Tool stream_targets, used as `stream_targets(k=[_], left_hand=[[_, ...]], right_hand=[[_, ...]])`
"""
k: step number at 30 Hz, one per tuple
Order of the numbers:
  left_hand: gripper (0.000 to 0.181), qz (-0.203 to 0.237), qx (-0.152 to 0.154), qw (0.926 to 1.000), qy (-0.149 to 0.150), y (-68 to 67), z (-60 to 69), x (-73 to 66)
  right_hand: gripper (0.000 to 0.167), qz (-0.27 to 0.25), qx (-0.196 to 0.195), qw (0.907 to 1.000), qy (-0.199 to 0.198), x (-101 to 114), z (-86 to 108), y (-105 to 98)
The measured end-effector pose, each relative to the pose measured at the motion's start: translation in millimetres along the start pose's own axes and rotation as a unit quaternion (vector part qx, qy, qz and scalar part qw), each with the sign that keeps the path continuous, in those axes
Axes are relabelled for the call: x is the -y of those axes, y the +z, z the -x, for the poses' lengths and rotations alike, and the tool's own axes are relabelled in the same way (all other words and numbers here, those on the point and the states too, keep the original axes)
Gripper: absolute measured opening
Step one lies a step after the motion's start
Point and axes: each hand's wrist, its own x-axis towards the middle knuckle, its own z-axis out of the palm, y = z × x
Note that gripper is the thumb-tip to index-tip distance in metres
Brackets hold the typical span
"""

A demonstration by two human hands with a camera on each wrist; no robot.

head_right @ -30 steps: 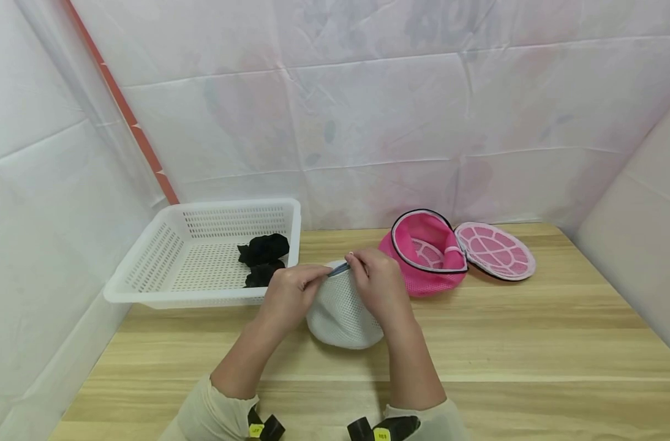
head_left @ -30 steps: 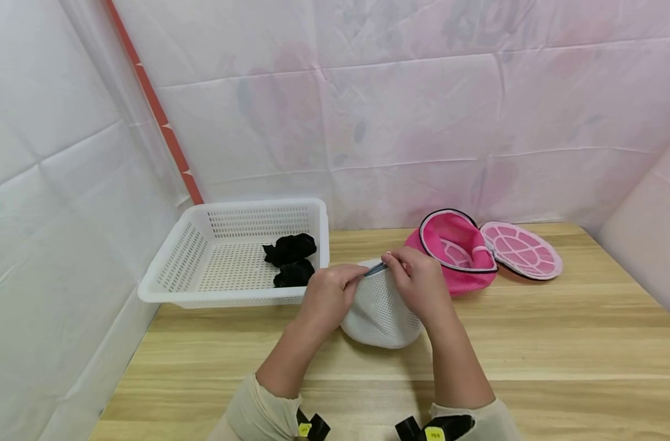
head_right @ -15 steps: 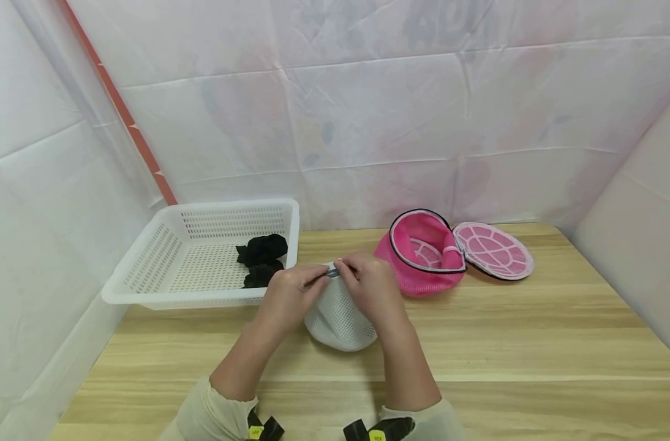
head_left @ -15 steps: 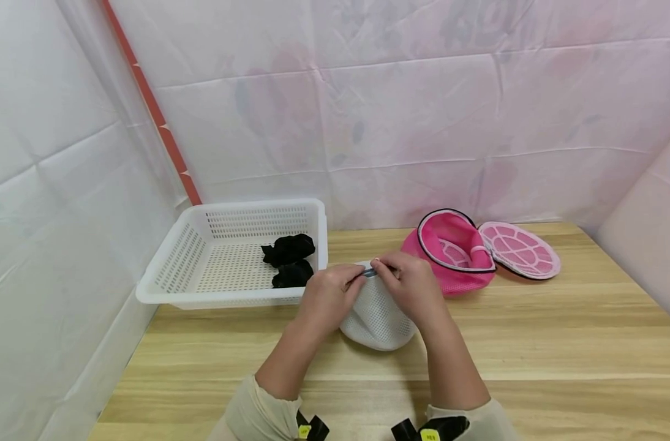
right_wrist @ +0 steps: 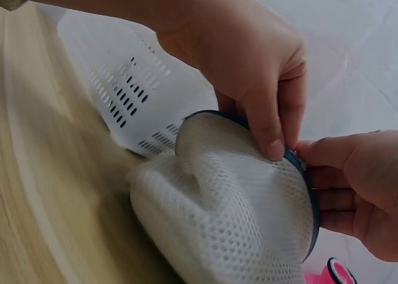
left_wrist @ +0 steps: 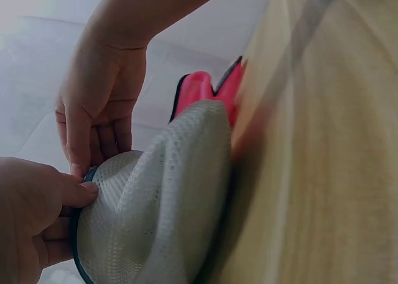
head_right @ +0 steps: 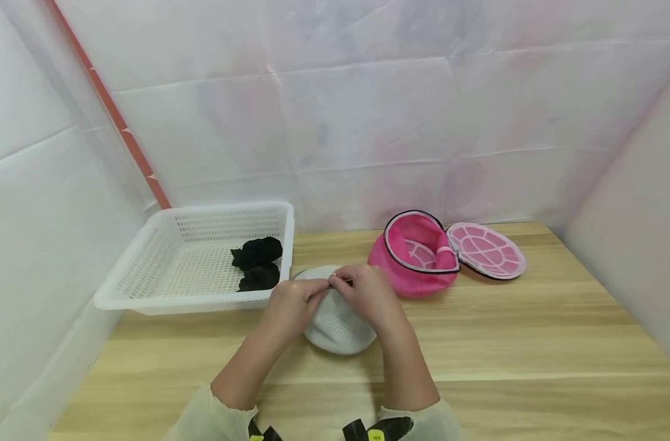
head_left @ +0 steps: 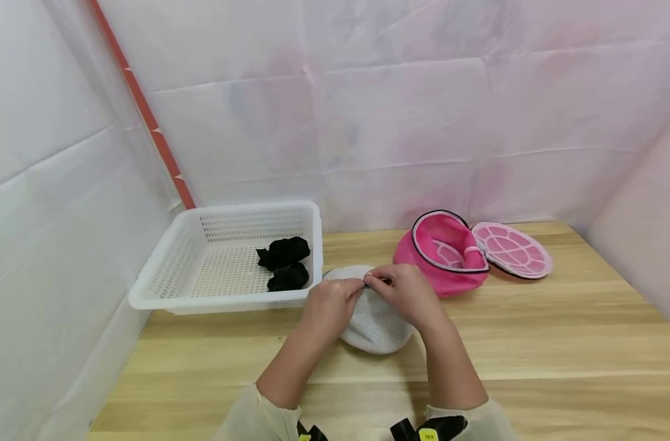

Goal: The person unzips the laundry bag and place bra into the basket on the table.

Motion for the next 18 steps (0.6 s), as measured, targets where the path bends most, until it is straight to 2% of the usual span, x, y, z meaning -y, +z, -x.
stream_targets(k=[4, 9, 12, 15, 18], left_hand=[[0.011, -0.027, 0.013, 0.9995, 0.005, 7.4, 5.9, -0.1], [0.013, -0.075, 0.011, 0.9969, 0.022, 20.3, 13.1, 1.9], [0.01, -0.093, -0.01, 0.9949, 0.038, 27.5, 14.8, 4.8], [0.006, -0.098, -0.029, 0.9938, 0.045, 32.6, 15.3, 8.0], [0.007, -0.1, -0.023, 0.994, 0.039, 35.5, 15.2, 9.9]], right_hand=[[0.008, -0.011, 0.026, 0.9996, 0.008, -8, 2.1, 4], [0.009, -0.028, 0.019, 0.9994, 0.009, -20, 5.8, 13], [0.009, -0.041, -0.007, 0.9991, 0.012, -28, 8.2, 21], [0.009, -0.051, -0.048, 0.9974, 0.016, -34, 10.7, 33], [0.007, -0.051, -0.09, 0.9945, 0.016, -37, 13.1, 45]])
